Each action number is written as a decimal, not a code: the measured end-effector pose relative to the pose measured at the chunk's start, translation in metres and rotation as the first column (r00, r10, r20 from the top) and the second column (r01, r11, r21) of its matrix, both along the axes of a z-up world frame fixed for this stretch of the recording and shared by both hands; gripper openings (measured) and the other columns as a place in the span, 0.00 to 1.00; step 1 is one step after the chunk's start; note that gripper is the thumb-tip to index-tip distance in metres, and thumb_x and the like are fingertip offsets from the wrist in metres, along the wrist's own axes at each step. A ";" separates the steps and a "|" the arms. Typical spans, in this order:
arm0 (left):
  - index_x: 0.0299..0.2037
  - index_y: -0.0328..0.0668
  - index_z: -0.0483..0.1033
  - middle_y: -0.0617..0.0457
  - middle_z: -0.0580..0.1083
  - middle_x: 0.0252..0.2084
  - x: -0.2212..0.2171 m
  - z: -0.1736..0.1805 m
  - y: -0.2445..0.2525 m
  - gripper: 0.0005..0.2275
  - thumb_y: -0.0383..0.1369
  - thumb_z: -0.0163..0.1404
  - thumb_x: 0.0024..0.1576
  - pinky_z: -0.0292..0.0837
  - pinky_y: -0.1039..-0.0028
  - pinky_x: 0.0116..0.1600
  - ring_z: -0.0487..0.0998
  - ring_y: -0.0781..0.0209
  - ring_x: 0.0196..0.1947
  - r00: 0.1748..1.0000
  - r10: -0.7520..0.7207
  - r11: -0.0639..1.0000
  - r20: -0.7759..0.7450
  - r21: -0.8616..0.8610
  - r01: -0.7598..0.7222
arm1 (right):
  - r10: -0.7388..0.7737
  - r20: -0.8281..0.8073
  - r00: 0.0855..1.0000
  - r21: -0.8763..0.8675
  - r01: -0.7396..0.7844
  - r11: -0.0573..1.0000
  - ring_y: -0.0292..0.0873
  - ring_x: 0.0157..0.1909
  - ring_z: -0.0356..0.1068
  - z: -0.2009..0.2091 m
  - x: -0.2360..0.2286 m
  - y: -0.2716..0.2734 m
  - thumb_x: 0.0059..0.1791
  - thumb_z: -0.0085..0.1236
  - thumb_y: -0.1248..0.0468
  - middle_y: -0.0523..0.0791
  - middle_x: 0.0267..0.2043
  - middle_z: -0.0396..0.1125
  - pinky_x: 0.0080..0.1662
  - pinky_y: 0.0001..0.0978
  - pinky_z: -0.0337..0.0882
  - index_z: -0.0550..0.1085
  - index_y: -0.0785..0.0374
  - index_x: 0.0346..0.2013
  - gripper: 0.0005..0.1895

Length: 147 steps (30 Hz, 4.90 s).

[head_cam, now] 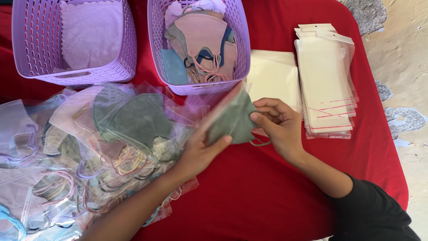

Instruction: The person picks up fabric face masks one by one, places each mask into a transparent plastic bag, and sets the bagged masks onto the table.

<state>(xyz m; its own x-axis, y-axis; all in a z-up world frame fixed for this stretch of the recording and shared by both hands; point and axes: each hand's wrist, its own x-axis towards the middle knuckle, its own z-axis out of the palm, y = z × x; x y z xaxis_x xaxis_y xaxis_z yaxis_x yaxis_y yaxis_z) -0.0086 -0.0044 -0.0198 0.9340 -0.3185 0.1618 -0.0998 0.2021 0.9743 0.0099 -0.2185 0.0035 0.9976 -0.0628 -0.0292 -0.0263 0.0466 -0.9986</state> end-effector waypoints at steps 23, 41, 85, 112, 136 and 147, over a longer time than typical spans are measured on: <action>0.73 0.46 0.56 0.42 0.60 0.73 0.021 -0.017 0.014 0.28 0.34 0.43 0.60 0.61 0.56 0.71 0.63 0.45 0.70 0.776 -0.553 0.667 -0.302 -0.719 0.196 | 0.157 -0.031 0.987 0.076 -0.155 0.985 0.43 0.33 0.78 0.002 0.043 -0.073 0.46 0.64 0.73 0.50 0.31 0.74 0.38 0.35 0.80 0.78 0.70 0.37 0.06; 0.68 0.35 0.62 0.40 0.78 0.52 0.020 -0.021 0.004 0.28 0.19 0.54 0.56 0.83 0.50 0.49 0.82 0.45 0.47 0.912 -0.027 0.922 -0.410 -0.363 -0.136 | 0.121 0.225 0.967 -0.310 -0.047 0.950 0.48 0.39 0.78 0.014 0.023 -0.027 0.46 0.67 0.75 0.52 0.43 0.71 0.39 0.37 0.79 0.68 0.68 0.56 0.25; 0.60 0.38 0.73 0.41 0.81 0.46 0.009 0.001 0.004 0.21 0.20 0.56 0.55 0.84 0.81 0.32 0.85 0.60 0.39 0.950 0.112 0.976 -0.293 -0.149 -0.161 | 0.229 -0.027 0.973 -0.223 -0.229 0.947 0.32 0.21 0.66 -0.008 0.016 -0.014 0.42 0.71 0.73 0.46 0.19 0.71 0.27 0.22 0.69 0.82 0.67 0.36 0.09; 0.47 0.34 0.72 0.53 0.77 0.37 0.003 0.011 0.001 0.06 0.22 0.52 0.61 0.74 0.78 0.44 0.74 0.71 0.39 0.970 0.240 0.970 0.035 -0.041 -0.239 | 0.224 -0.084 0.971 -0.089 -0.231 0.969 0.37 0.24 0.74 -0.047 0.020 -0.021 0.43 0.71 0.69 0.48 0.21 0.75 0.31 0.28 0.76 0.84 0.66 0.31 0.04; 0.69 0.24 0.63 0.31 0.74 0.55 0.002 0.058 0.153 0.30 0.33 0.59 0.59 0.80 0.54 0.54 0.77 0.35 0.53 0.611 -0.120 -0.042 0.782 0.611 -0.790 | 0.669 0.426 0.609 -0.788 -0.114 0.605 0.49 0.54 0.76 -0.021 0.000 0.000 0.55 0.53 0.63 0.48 0.52 0.75 0.57 0.41 0.74 0.76 0.61 0.52 0.12; 0.72 0.52 0.57 0.50 0.60 0.72 0.004 0.006 0.121 0.31 0.58 0.33 0.62 0.55 0.47 0.68 0.58 0.41 0.71 0.830 -0.400 -0.061 0.389 0.892 -0.448 | 0.806 0.192 0.560 -0.960 -0.062 0.272 0.53 0.78 0.49 -0.047 -0.024 0.010 0.57 0.47 0.45 0.52 0.77 0.52 0.74 0.52 0.43 0.58 0.63 0.73 0.36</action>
